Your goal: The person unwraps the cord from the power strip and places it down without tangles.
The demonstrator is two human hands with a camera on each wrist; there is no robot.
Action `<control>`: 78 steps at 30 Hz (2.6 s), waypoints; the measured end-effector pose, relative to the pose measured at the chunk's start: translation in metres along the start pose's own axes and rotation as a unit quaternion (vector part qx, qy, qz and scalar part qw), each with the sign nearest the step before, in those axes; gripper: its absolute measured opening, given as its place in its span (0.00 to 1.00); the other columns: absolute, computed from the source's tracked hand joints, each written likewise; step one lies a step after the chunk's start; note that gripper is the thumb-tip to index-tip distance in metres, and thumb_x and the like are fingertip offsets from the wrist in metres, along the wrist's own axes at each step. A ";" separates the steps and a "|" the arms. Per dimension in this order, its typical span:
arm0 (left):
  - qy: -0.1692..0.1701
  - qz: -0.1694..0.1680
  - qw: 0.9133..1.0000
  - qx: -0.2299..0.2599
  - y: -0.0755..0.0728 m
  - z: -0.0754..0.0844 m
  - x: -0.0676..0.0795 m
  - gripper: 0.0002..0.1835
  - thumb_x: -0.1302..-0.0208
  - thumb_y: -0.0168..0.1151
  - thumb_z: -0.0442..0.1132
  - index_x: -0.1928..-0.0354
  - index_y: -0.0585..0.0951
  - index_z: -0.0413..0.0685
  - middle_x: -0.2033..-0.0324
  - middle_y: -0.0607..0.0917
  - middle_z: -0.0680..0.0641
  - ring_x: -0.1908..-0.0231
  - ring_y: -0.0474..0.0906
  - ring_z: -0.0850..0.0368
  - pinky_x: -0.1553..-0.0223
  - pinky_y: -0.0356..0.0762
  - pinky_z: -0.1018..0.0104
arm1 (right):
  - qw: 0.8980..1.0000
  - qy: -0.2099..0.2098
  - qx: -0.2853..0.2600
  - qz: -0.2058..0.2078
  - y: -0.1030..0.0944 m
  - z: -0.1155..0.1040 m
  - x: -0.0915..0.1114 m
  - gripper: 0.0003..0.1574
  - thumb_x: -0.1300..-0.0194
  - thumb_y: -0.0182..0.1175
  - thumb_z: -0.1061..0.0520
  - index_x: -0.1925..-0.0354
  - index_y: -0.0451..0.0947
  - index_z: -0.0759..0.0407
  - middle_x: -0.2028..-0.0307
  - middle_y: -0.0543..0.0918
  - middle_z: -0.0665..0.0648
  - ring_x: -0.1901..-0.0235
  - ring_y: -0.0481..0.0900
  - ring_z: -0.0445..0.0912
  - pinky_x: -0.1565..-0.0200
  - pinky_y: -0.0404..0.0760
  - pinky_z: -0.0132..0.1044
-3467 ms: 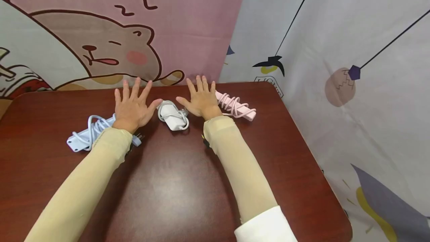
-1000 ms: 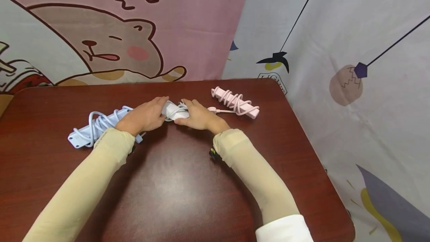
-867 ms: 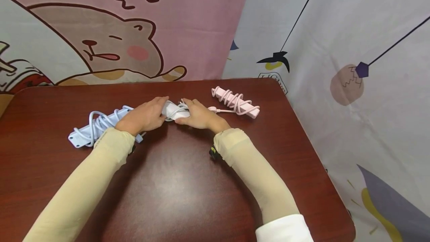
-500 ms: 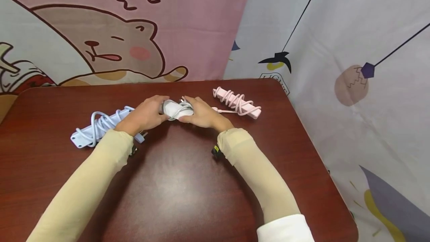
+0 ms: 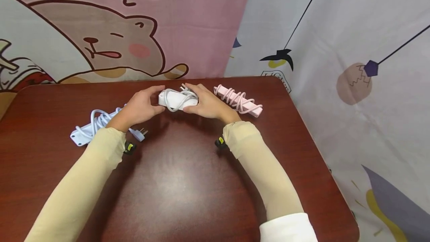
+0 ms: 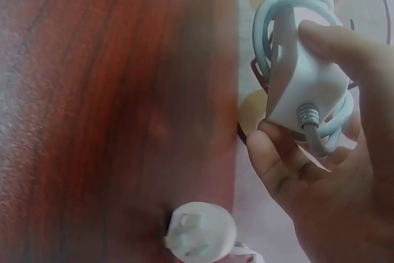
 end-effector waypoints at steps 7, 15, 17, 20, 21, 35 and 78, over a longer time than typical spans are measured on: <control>-0.013 0.029 0.996 0.079 -0.007 -0.002 0.005 0.35 0.35 0.71 0.41 0.28 0.71 0.49 0.36 0.80 0.41 0.41 0.80 0.45 0.39 0.77 0.49 | 0.999 -0.032 0.000 0.011 -0.016 -0.009 0.004 0.56 0.39 0.72 0.44 0.21 0.57 0.50 0.36 0.71 0.58 0.42 0.71 0.48 0.36 0.73 0.47; 0.014 0.060 0.985 0.163 -0.007 -0.004 0.007 0.36 0.41 0.76 0.41 0.31 0.74 0.47 0.44 0.84 0.43 0.48 0.82 0.49 0.45 0.80 0.56 | 0.998 -0.054 -0.014 0.017 -0.027 -0.018 0.007 0.54 0.39 0.73 0.45 0.22 0.58 0.46 0.40 0.73 0.54 0.47 0.71 0.46 0.44 0.73 0.43; 0.020 0.062 0.984 0.167 -0.008 -0.004 0.008 0.36 0.41 0.76 0.40 0.31 0.74 0.46 0.44 0.84 0.42 0.48 0.82 0.48 0.44 0.80 0.56 | 0.998 -0.058 -0.013 0.019 -0.028 -0.019 0.008 0.55 0.40 0.73 0.45 0.22 0.58 0.45 0.39 0.73 0.54 0.46 0.71 0.45 0.42 0.73 0.43; 0.020 0.064 0.983 0.170 -0.007 -0.005 0.009 0.35 0.41 0.76 0.39 0.32 0.75 0.45 0.44 0.84 0.42 0.48 0.82 0.48 0.43 0.80 0.56 | 0.998 -0.065 -0.017 0.020 -0.028 -0.020 0.008 0.56 0.41 0.75 0.45 0.22 0.58 0.45 0.39 0.73 0.53 0.44 0.71 0.44 0.40 0.73 0.43; 0.018 0.064 0.983 0.173 -0.007 -0.005 0.009 0.34 0.41 0.76 0.38 0.33 0.75 0.44 0.44 0.83 0.41 0.48 0.82 0.47 0.43 0.80 0.56 | 0.997 -0.067 -0.018 0.020 -0.028 -0.021 0.008 0.56 0.41 0.75 0.45 0.22 0.58 0.45 0.39 0.73 0.54 0.43 0.71 0.44 0.40 0.73 0.44; 0.045 0.085 0.976 0.197 -0.004 -0.008 0.016 0.31 0.39 0.72 0.32 0.34 0.74 0.44 0.47 0.84 0.38 0.54 0.80 0.52 0.55 0.76 0.79 | 0.996 -0.035 -0.055 0.059 -0.044 -0.023 0.014 0.36 0.28 0.62 0.48 0.26 0.67 0.51 0.37 0.78 0.55 0.42 0.78 0.49 0.40 0.76 0.47; 0.081 0.090 0.975 0.187 -0.005 -0.009 0.023 0.30 0.39 0.73 0.33 0.35 0.76 0.48 0.52 0.86 0.40 0.53 0.82 0.51 0.51 0.78 0.76 | 0.972 -0.119 0.174 0.102 -0.037 -0.051 0.015 0.28 0.24 0.58 0.43 0.38 0.78 0.60 0.46 0.86 0.59 0.45 0.84 0.53 0.40 0.80 0.48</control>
Point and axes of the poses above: each hand's wrist, its own x-axis away from the middle knuckle, its own y-axis out of the palm, z = x × y, the point moved 6 cm from there along -x, towards the middle knuckle
